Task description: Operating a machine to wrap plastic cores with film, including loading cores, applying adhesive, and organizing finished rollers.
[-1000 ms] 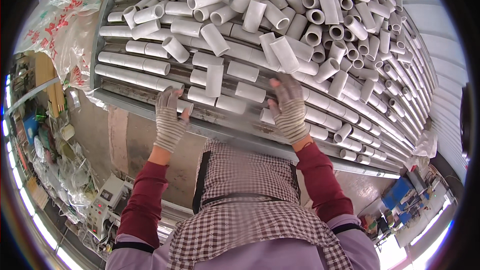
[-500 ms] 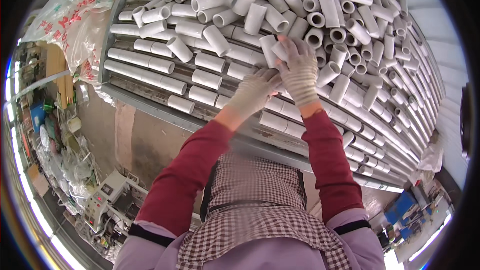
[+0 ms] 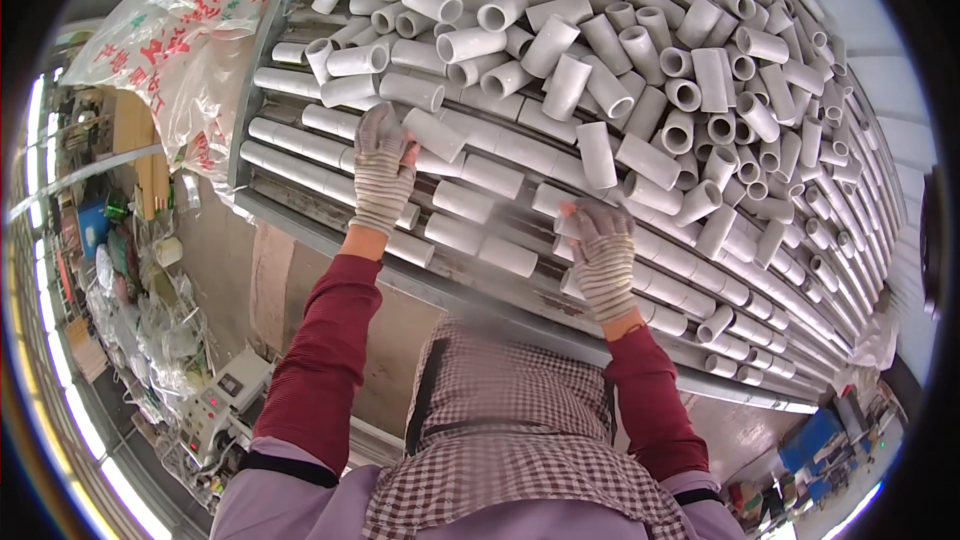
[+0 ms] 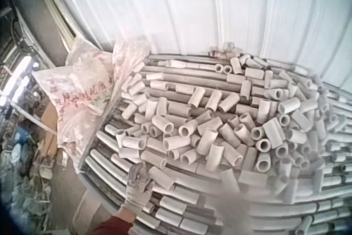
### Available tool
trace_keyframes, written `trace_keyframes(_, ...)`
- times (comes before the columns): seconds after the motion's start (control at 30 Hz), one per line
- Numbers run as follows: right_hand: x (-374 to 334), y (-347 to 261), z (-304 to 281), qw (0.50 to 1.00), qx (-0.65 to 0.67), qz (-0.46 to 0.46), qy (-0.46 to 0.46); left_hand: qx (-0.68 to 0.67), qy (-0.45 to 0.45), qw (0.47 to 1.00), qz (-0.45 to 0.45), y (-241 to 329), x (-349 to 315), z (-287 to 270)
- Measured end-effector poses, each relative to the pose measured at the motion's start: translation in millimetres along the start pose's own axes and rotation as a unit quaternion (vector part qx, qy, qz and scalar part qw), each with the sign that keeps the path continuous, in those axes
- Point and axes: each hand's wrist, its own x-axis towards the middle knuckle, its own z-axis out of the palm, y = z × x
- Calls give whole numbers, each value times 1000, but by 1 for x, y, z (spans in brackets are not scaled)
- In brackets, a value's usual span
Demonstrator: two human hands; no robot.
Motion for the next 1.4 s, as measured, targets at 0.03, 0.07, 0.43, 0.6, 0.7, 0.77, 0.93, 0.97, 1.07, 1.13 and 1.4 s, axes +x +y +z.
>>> trace_keyframes(0.03,-2,-7,-2,1000,-2,4,-2,-4,-3,1000,0,-7,1,-5)
trace_keyframes(0.07,-4,-13,-5,999,-40,33,-8,-145,-2,979,-140,-15,4,-11)
trace_keyframes(0.43,156,-115,83,998,-47,33,-41,-165,-76,973,-141,-17,36,-11)
trace_keyframes(0.6,81,-80,47,994,0,104,13,-186,-120,959,-179,-42,38,-24)
trace_keyframes(0.7,38,-40,28,985,-87,141,43,-374,-131,859,-325,-46,20,-12)
trace_keyframes(0.77,33,-30,20,984,-108,136,36,-438,-91,803,-394,-32,9,-4)
trace_keyframes(0.93,23,-37,1,976,-127,175,9,-88,-102,990,-33,-82,8,-23)
trace_keyframes(0.97,16,-39,-1,974,-123,192,5,-29,-92,995,-25,-85,6,-34)
trace_keyframes(1.07,14,-66,23,991,-106,83,-25,-108,-118,987,10,-42,-9,-47)
trace_keyframes(1.13,35,-96,54,997,-19,78,-11,-150,-127,977,85,-11,-16,-44)
trace_keyframes(1.4,30,-100,61,982,12,188,-8,-247,-110,962,31,22,-15,-25)
